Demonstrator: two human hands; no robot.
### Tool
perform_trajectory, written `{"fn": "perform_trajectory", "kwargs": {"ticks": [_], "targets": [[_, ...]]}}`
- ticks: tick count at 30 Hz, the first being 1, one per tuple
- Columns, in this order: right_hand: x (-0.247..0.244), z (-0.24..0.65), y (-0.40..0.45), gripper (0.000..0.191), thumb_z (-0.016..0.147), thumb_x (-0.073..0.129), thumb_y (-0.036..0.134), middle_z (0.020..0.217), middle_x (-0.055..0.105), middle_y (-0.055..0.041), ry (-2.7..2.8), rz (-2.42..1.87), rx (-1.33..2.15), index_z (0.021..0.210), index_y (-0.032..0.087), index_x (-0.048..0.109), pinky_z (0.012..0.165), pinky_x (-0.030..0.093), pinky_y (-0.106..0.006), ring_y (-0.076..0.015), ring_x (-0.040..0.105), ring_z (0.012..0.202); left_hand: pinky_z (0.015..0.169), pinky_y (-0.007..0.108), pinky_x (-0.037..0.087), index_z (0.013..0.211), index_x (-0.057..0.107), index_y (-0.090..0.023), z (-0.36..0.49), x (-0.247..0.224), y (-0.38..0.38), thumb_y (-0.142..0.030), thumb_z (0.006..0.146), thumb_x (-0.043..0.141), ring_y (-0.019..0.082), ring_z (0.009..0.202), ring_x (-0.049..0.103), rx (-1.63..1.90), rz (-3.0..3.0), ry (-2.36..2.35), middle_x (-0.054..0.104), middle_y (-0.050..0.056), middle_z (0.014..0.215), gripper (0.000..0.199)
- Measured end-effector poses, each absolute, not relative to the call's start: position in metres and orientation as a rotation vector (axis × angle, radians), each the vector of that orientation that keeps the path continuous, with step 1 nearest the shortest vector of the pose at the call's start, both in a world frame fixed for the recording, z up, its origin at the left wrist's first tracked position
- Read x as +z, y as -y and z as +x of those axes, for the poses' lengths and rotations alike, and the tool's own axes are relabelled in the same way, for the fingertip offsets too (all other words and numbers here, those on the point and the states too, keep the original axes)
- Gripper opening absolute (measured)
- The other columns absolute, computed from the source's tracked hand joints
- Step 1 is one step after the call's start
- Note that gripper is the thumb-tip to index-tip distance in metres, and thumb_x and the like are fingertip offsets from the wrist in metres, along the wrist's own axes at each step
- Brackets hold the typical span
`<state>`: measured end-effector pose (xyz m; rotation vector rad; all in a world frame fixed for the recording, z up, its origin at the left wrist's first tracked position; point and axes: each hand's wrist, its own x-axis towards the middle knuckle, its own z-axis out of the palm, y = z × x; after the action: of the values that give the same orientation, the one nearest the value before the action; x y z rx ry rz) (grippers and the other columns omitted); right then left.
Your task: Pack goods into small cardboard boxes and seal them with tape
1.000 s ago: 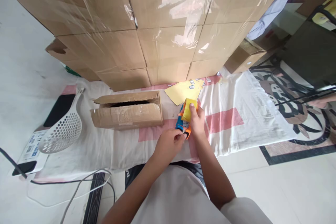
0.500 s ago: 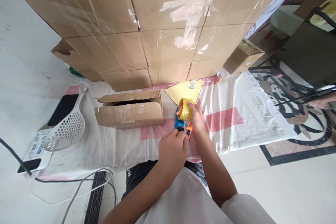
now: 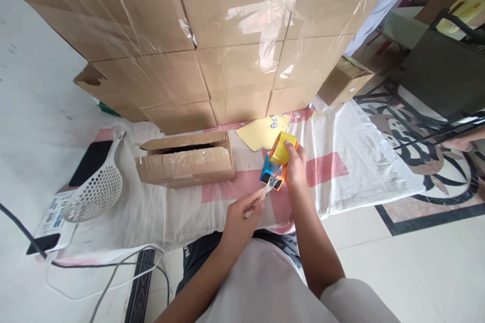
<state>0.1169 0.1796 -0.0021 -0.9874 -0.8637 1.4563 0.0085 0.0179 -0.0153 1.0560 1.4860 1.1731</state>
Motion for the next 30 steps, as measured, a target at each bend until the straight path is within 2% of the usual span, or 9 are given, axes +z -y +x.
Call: {"fn": "perform_trajectory", "kwargs": {"ticks": [3,6,8,9,12,15,23,27,30], "targets": [[0.004,0.118,-0.179,0.024,0.085,0.067,0.046,0.070,0.068,-0.0022,0.885,-0.961,1.429,0.087,0.022,0.063,0.057,0.058,-0.036,-0.0227,0.069,0.063,0.090,0.037,0.061,0.124,0.069,-0.019,0.004,-0.023,-0.010,-0.038,0.089,0.066,0.025,0.114,0.070,1.379,0.781,-1.450,0.075,0.010,0.121,0.040],[0.008,0.116,-0.178,0.025,0.086,0.066,0.046,0.072,0.069,-0.0021,0.919,-0.937,1.430,0.092,0.022,0.063,0.059,0.058,-0.035,-0.0216,0.069,0.064,0.067,0.030,0.060,0.108,0.072,-0.019,-0.004,-0.020,-0.002,-0.043,0.089,0.066,0.021,0.084,0.075,1.391,0.803,-1.705,0.079,0.008,0.102,0.031],[0.011,0.115,-0.177,0.025,0.087,0.065,0.046,0.071,0.069,-0.0017,0.933,-0.938,1.395,0.092,0.022,0.062,0.059,0.057,-0.034,-0.0208,0.068,0.064,0.058,0.026,0.054,0.098,0.073,-0.021,-0.013,-0.014,-0.003,-0.040,0.090,0.064,0.015,0.063,0.066,1.332,0.973,-1.930,0.076,0.003,0.085,0.023],[0.012,0.115,-0.177,0.025,0.088,0.065,0.046,0.071,0.069,-0.0016,0.945,-0.932,1.384,0.092,0.022,0.062,0.059,0.057,-0.033,-0.0206,0.069,0.064,0.058,0.026,0.052,0.096,0.073,-0.021,-0.018,-0.009,-0.006,-0.039,0.091,0.063,0.013,0.060,0.062,1.302,1.079,-2.007,0.073,0.002,0.080,0.021],[0.015,0.112,-0.173,0.026,0.089,0.066,0.048,0.071,0.070,-0.0016,1.017,-0.880,1.404,0.093,0.022,0.063,0.061,0.058,-0.033,-0.0202,0.069,0.063,0.079,0.030,0.054,0.106,0.073,-0.023,-0.027,0.007,-0.026,-0.038,0.092,0.061,0.017,0.084,0.065,1.256,1.377,-2.030,0.070,0.004,0.094,0.024],[0.017,0.103,-0.169,0.031,0.087,0.069,0.052,0.072,0.070,-0.0018,1.117,-0.844,1.427,0.091,0.022,0.063,0.059,0.057,-0.032,-0.0195,0.069,0.062,0.100,0.037,0.049,0.113,0.074,-0.025,-0.025,0.020,-0.055,-0.041,0.089,0.064,0.023,0.109,0.061,1.163,1.556,-1.941,0.062,0.008,0.110,0.030],[0.004,0.092,-0.176,0.034,0.083,0.074,0.053,0.072,0.070,-0.0018,1.268,-0.804,1.400,0.084,0.020,0.064,0.063,0.055,-0.030,-0.0177,0.068,0.066,0.077,0.032,0.052,0.083,0.077,-0.015,-0.012,0.007,-0.103,-0.035,0.086,0.063,0.023,0.086,0.067,1.086,1.166,-1.535,0.073,0.007,0.084,0.024],[-0.009,0.100,-0.184,0.041,0.085,0.067,0.063,0.071,0.070,-0.0018,1.171,-0.852,1.415,0.090,0.022,0.065,0.058,0.056,-0.031,-0.0192,0.068,0.063,0.074,0.029,0.048,0.081,0.078,-0.017,-0.007,0.004,-0.107,-0.036,0.085,0.065,0.018,0.077,0.060,1.110,1.210,-1.605,0.066,0.003,0.078,0.023],[-0.017,0.102,-0.189,0.054,0.088,0.053,0.074,0.066,0.068,-0.0039,1.062,-0.908,1.408,0.082,0.022,0.067,0.059,0.059,-0.036,-0.0228,0.070,0.065,0.070,0.026,0.045,0.078,0.077,-0.020,0.001,0.008,-0.105,-0.035,0.086,0.065,0.015,0.073,0.054,1.175,1.277,-1.699,0.059,0.001,0.076,0.021]]}}
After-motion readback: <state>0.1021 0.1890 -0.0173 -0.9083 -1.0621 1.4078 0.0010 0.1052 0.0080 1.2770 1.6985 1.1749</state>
